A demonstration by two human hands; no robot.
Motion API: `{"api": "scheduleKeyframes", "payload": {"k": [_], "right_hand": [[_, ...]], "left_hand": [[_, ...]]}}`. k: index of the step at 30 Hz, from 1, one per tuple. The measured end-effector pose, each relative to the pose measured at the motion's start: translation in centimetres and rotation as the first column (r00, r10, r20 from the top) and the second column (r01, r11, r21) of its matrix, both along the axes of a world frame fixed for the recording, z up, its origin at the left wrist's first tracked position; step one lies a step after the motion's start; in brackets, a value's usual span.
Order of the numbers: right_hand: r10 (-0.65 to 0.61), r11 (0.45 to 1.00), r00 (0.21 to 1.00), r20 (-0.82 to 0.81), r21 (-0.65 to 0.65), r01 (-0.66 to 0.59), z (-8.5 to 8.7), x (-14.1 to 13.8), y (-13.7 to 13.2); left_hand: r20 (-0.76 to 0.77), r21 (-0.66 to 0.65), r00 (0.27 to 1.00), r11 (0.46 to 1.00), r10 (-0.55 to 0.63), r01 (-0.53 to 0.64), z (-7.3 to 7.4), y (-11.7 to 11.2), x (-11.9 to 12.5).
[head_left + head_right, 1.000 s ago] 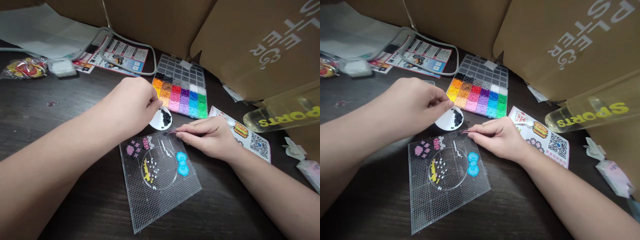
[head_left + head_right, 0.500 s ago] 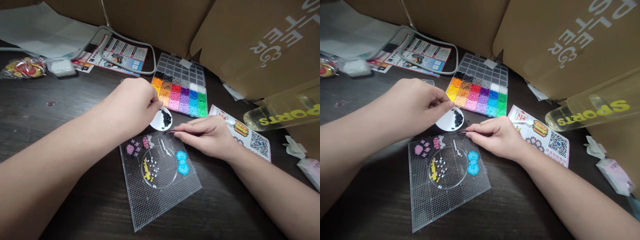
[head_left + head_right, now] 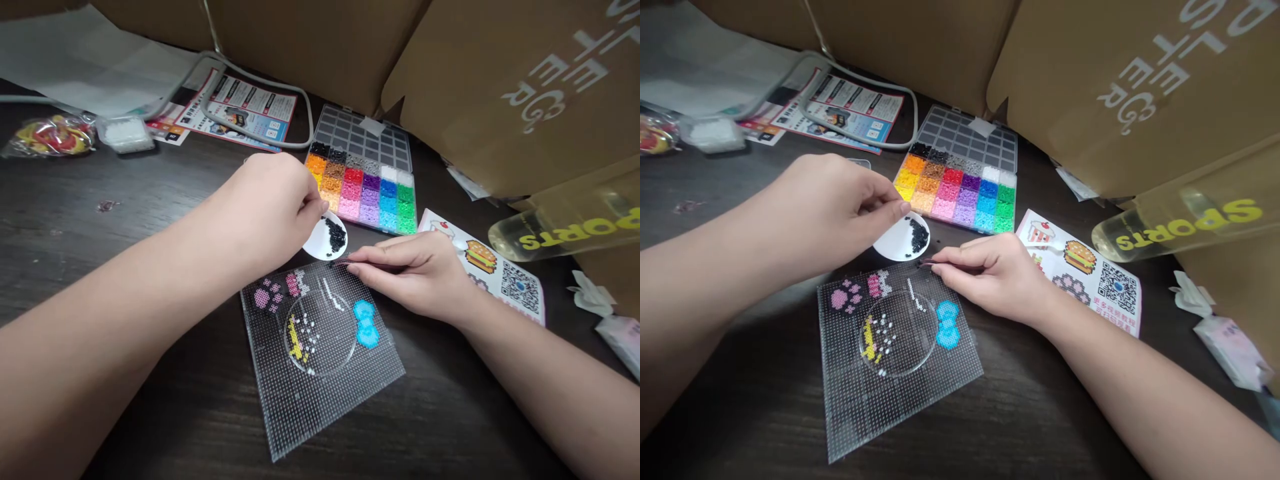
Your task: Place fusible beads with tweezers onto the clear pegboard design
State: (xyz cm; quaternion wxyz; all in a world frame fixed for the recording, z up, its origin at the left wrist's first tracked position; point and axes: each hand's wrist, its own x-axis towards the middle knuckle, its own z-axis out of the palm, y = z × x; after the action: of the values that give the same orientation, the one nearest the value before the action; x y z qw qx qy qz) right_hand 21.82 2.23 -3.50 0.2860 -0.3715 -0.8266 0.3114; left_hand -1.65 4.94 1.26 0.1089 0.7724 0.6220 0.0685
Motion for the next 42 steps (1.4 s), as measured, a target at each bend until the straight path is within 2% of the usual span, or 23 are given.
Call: {"api": "scheduleKeyframes", "payload": {"k": [14, 19, 25, 28, 31, 34, 42], "right_hand": [[-0.028, 1.000, 1.000, -0.004, 0.001, 0.028, -0.2, 0.1, -0.3], [-0.091, 0.995, 0.996, -0.011, -0.043, 0.091, 0.2, -0.1, -0.3], [-0.175, 0.984, 0.973, -0.150, 0.007, 0.178, 1.2, -0.4, -1.1], [-0.253, 0.967, 0.951, -0.179, -0.060, 0.247, 1.3, -0.7, -1.2], [-0.263, 0.956, 0.952, -0.157, -0.179, 0.234, 1.3, -0.9, -1.0], [-0.270, 0.940, 0.949, -0.162, -0.259, 0.223, 1.1, -0.6, -0.7], [-0.264, 0.939, 0.945, -0.191, -0.273, 0.207, 0.9, -0.1, -0.9]], "left_hand": [[0.026, 0.008, 1.000, 1.000, -0.003, 0.003, 0.1, 0.1, -0.1], [0.081, 0.017, 0.996, 1.000, -0.023, 0.022, 0.1, 0.0, -0.2], [0.052, 0.016, 0.998, 0.999, -0.033, 0.033, 0.1, -0.2, -0.3], [0.104, 0.001, 0.993, 0.998, -0.061, 0.061, -0.1, -0.2, -0.4], [0.172, -0.009, 0.981, 0.995, -0.092, 0.095, -0.3, -0.2, -0.4], [0.157, 0.000, 0.985, 0.997, -0.078, 0.079, -0.2, -0.1, -0.4], [0.078, 0.031, 0.996, 0.999, -0.037, 0.034, 0.1, 0.2, -0.6]]}}
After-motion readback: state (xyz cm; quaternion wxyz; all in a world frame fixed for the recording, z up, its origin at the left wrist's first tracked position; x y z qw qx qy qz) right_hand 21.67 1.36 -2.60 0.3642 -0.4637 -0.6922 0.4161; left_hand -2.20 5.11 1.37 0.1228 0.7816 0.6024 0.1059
